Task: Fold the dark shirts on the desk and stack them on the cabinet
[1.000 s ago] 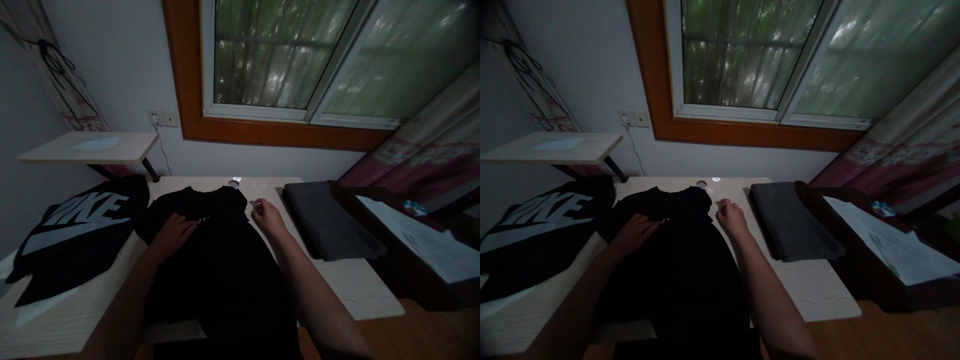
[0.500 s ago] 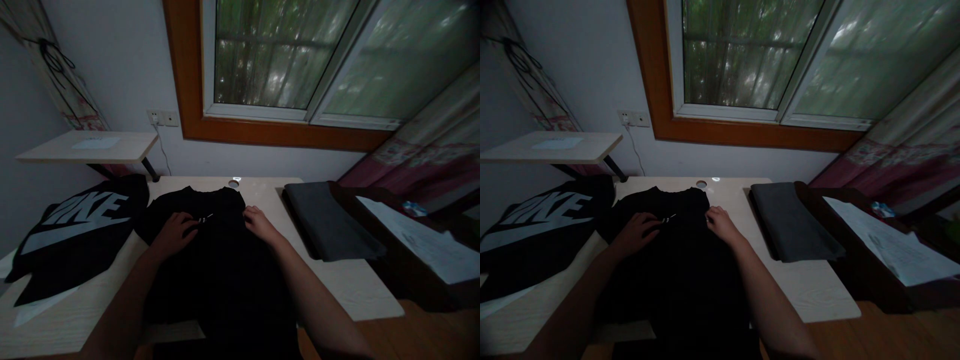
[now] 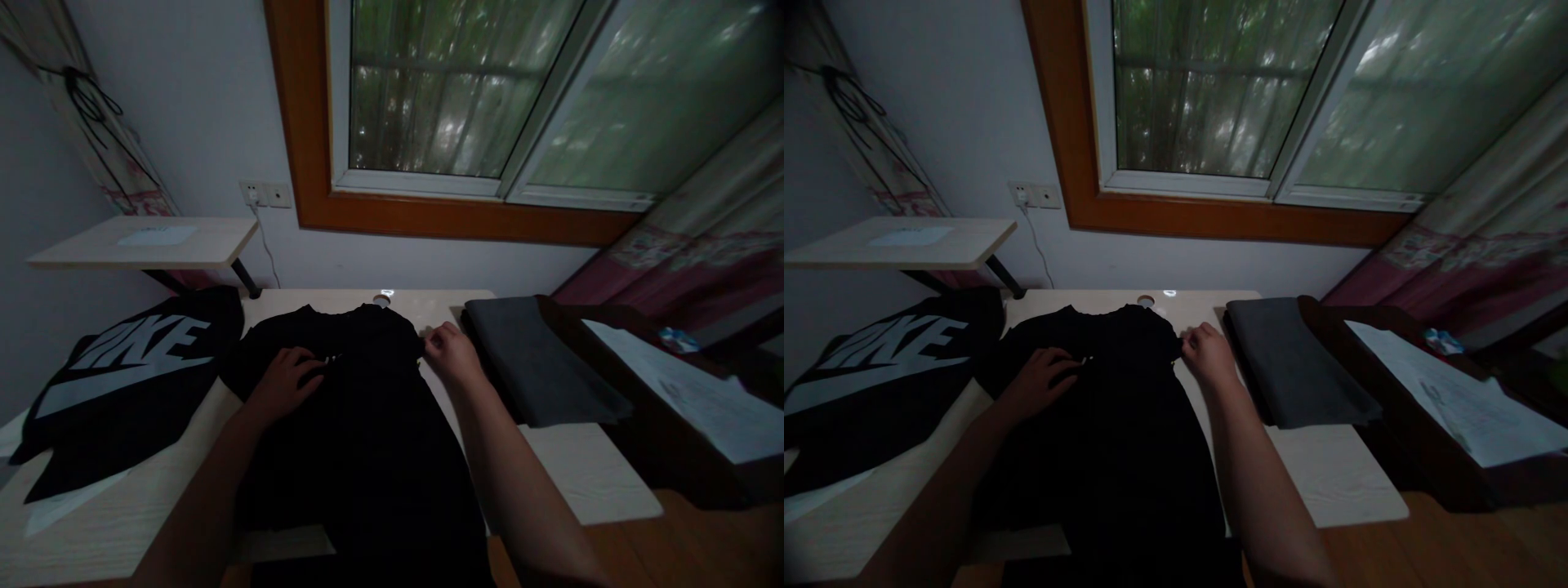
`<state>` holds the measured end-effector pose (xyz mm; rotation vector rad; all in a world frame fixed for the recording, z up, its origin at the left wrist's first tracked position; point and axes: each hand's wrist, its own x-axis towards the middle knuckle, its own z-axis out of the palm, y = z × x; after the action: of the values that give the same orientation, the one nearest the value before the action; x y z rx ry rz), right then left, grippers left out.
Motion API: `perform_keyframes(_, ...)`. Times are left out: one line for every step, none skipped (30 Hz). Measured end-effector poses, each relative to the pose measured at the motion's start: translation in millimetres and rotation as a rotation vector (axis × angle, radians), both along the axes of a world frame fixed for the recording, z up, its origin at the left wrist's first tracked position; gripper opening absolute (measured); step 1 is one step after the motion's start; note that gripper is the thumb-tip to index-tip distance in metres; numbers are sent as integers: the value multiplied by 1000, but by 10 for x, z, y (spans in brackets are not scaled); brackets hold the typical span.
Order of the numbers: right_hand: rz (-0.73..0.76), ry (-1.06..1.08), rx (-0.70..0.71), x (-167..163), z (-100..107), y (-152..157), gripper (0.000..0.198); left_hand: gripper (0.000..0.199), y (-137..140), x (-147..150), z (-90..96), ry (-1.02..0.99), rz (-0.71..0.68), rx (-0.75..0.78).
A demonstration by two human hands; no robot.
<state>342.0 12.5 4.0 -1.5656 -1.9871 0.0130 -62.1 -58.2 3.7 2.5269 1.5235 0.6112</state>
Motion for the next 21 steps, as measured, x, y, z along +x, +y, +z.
perform_keyframes(-80, -3, 26, 53, 23, 1, 11, 33, -1, -1, 2, -2, -1, -2)
perform_keyframes(-155, -7, 55, 102, 44, 1, 14, 33, -2, -3, 4, -4, -2, -5)
perform_keyframes(-219, -11, 84, 145, 61, 0, 17, 33, -3, -4, 5, -6, -2, -7)
perform_keyframes(-274, -17, 111, 178, 77, -1, 19, 33, -3, -5, 6, -7, -3, -8)
perform_keyframes(-317, -24, 135, 200, 89, -4, 21, 33, -3, -7, 4, -9, -3, -9)
perform_keyframes(-349, -33, 156, 207, 98, -7, 22, 33, -1, -8, 2, -12, -3, -8)
perform_keyframes(-364, -37, 172, 197, 104, -11, 23, 33, 1, -10, -2, -15, -3, -7)
perform_keyframes(-364, -34, 185, 171, 106, -16, 24, 34, 3, -12, -8, -18, -5, -6)
perform_keyframes(-347, -21, 196, 130, 105, -22, 24, 34, 6, -14, -15, -20, -8, -7)
perform_keyframes(-311, 0, 203, 74, 99, -30, 24, 34, 9, -16, -22, -20, -10, -7)
perform_keyframes(-258, 26, 204, 7, 89, -38, 23, 35, 11, -18, -29, -20, -15, -7)
perform_keyframes(-188, 49, 196, -67, 75, -47, 22, 35, 11, -20, -35, -20, -19, -6)
perform_keyframes(-108, 59, 180, -142, 57, -56, 22, 35, 11, -20, -39, -20, -23, -5)
perform_keyframes(-25, 51, 158, -215, 37, -65, 21, 35, 9, -18, -42, -21, -24, -2)
perform_keyframes(54, 27, 131, -281, 16, -72, 20, 34, 6, -16, -41, -23, -23, 1)
perform_keyframes(122, -5, 100, -335, -4, -78, 20, 34, 3, -12, -39, -25, -22, 3)
perform_keyframes(176, -40, 69, -376, -19, -83, 19, 33, 0, -7, -33, -27, -19, 5)
perform_keyframes(218, -71, 39, -404, -30, -87, 19, 33, -3, -2, -25, -27, -17, 7)
perform_keyframes(252, -93, 14, -417, -35, -91, 19, 32, -4, 3, -15, -24, -16, 8)
perform_keyframes(281, -102, -6, -420, -35, -97, 19, 32, -3, 6, -2, -18, -14, 7)
perform_keyframes(313, -99, -21, -413, -29, -103, 19, 31, 0, 9, 13, -8, -13, 6)
